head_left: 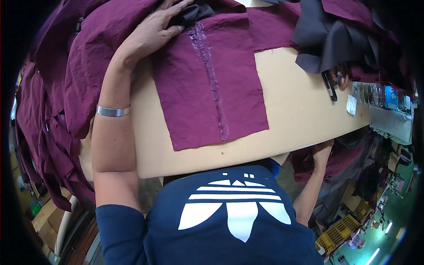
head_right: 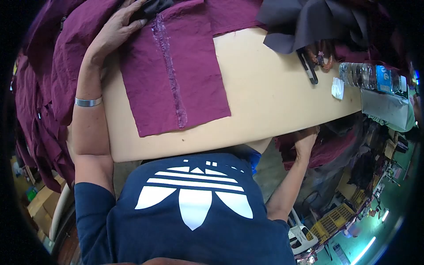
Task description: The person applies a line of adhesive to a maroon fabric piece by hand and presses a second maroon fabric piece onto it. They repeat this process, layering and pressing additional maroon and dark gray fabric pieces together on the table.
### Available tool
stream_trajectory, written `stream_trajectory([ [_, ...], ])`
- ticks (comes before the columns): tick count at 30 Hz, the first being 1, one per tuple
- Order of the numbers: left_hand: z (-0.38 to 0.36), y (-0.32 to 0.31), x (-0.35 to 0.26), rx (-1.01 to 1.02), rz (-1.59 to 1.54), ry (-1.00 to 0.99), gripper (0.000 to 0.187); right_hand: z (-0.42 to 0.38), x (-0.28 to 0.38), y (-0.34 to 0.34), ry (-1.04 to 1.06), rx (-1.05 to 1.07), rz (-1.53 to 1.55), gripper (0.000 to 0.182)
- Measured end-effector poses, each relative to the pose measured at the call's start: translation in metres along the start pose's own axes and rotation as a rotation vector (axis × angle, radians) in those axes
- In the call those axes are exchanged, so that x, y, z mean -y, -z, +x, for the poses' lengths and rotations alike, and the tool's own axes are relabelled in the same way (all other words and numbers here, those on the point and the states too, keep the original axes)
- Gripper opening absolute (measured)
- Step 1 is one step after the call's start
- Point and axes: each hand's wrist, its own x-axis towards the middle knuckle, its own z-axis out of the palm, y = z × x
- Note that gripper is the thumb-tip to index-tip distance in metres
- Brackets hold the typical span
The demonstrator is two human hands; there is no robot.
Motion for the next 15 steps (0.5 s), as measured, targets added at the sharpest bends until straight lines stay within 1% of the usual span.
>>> stream_trajectory([
  [3, 0.002, 0.002, -0.007, 0.016, 0.0, 0.033, 0.066, -0.011, -0.066, -0.062, 0.195, -0.021, -0.105, 0.036],
  [5, 0.003, 0.0, -0.004, 0.013, -0.009, 0.008, 0.065, -0.012, -0.091, -0.092, 0.254, -0.017, -0.175, 0.036],
  [9, 0.002, -0.003, -0.002, 0.006, -0.008, 0.018, 0.064, -0.01, -0.106, -0.124, 0.28, -0.036, -0.276, 0.036],
  [12, 0.007, -0.028, 0.02, -0.206, -0.106, -0.078, 0.052, -0.006, -0.102, -0.13, 0.284, -0.064, -0.308, 0.036],
  [15, -0.001, -0.02, 0.015, -0.195, -0.094, -0.025, 0.056, -0.004, -0.097, -0.135, 0.292, -0.081, -0.321, 0.037],
])
